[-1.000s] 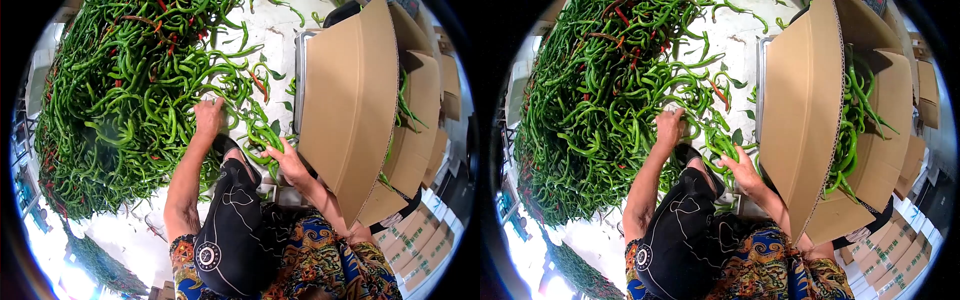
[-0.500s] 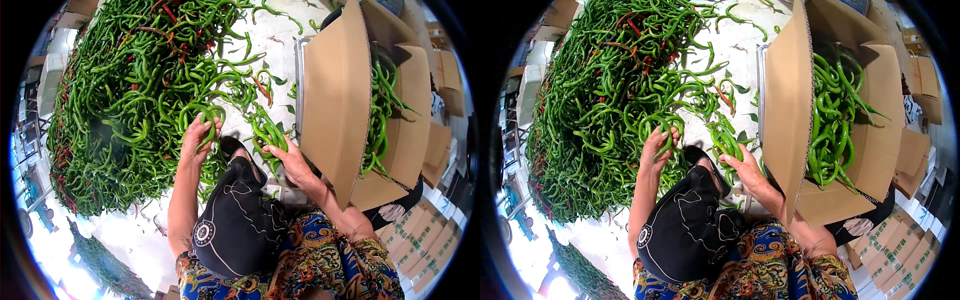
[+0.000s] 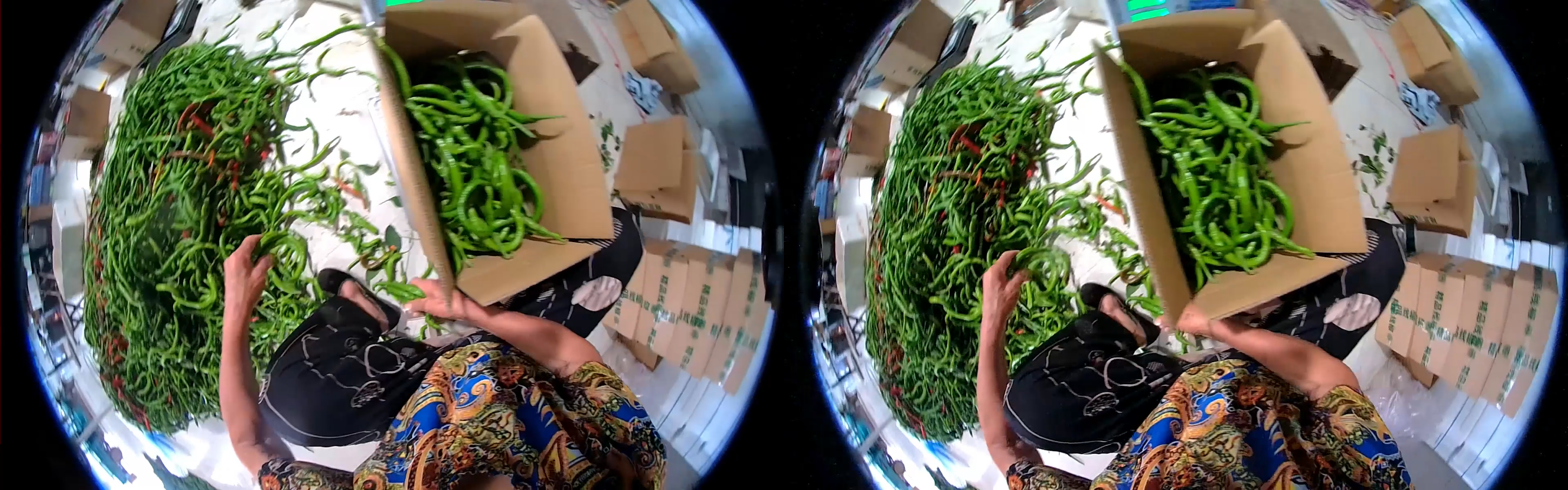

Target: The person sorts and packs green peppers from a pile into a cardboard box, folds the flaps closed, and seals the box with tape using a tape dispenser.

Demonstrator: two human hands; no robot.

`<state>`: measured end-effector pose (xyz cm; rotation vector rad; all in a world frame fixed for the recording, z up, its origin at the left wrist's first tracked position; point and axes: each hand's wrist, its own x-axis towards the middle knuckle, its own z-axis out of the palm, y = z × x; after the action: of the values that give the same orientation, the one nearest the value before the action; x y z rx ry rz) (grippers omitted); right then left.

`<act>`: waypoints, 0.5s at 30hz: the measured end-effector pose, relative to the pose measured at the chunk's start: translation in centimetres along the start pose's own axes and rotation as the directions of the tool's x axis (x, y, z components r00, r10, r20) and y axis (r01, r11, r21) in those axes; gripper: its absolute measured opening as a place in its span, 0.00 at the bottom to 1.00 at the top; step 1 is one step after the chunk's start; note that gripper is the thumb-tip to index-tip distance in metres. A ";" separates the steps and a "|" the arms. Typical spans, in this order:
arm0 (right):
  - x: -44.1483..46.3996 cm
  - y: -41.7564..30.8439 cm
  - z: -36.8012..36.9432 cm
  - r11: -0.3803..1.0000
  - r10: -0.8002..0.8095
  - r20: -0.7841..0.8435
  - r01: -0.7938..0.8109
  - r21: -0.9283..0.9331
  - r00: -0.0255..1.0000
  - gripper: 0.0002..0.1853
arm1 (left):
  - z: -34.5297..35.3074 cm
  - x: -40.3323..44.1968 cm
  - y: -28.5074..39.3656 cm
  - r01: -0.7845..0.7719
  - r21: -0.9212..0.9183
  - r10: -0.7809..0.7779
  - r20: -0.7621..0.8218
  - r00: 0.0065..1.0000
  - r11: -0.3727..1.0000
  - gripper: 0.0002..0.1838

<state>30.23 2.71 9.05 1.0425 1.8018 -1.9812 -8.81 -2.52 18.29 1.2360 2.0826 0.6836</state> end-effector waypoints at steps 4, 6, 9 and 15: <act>1.3 5.0 1.6 0.940 -0.322 -0.044 0.314 -0.136 0.946 0.20 | -3.3 1.4 8.4 0.093 -0.455 -0.121 -0.031 0.992 0.885 0.18; 1.4 5.4 2.5 0.810 -0.456 -0.012 0.409 -0.420 0.890 0.25 | -3.8 1.6 13.8 -0.034 -0.561 -0.036 -0.113 0.993 0.827 0.18; 0.7 1.9 2.7 0.842 -0.528 0.062 0.531 -0.090 0.847 0.26 | -3.7 2.3 19.9 -0.251 -0.631 0.161 -0.197 0.967 0.734 0.20; -9.6 -9.4 -2.0 0.859 -0.483 0.209 0.506 -0.077 0.851 0.25 | 1.1 1.3 31.0 -0.614 -0.149 0.608 -0.085 0.789 0.775 0.22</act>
<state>31.70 3.90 22.52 0.3503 2.2197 -2.1017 9.41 12.10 38.80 1.8283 1.5752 1.1469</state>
